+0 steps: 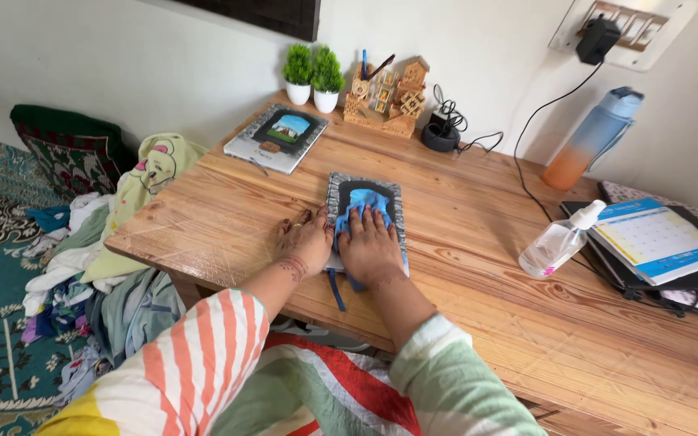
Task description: The person wipes a wooden desk surface with a blue cloth, moves a small wooden house-shaped organizer and pens, then wipes two books on the desk. The person uses a spray bottle to apply liquid to the cloth before wiping.
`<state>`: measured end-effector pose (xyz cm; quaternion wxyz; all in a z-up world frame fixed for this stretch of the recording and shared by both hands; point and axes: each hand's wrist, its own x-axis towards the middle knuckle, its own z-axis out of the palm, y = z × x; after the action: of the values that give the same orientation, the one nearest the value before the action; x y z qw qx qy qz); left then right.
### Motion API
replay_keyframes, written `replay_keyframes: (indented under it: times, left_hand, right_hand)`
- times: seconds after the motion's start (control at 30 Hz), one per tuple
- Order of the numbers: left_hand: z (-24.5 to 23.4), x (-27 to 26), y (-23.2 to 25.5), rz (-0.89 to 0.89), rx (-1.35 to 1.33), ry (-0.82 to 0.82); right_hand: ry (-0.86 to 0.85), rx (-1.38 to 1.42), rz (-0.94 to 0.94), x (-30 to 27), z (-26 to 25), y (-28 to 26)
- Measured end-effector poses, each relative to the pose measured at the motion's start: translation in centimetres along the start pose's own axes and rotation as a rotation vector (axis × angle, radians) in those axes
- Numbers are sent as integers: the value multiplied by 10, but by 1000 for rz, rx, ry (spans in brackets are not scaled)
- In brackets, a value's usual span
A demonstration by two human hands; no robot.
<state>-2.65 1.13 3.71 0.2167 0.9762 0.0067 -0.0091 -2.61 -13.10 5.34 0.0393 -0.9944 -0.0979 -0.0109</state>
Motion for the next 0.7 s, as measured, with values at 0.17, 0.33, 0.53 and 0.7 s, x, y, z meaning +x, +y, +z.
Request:
replay_keyframes:
  times: [0.17, 0.33, 0.53, 0.7]
  left_hand:
    - [1, -3, -3, 5, 29, -11]
    - [-11, -17, 8, -6, 1, 14]
    - [-25, -25, 18, -19, 1, 18]
    - [-7, -17, 13, -55, -32, 56]
  right_hand:
    - [30, -6, 29, 44, -2, 0]
    - [0, 48, 91, 96, -8, 4]
    - [-3, 54, 131, 157, 4, 18]
    - [-19, 42, 108, 148, -6, 15]
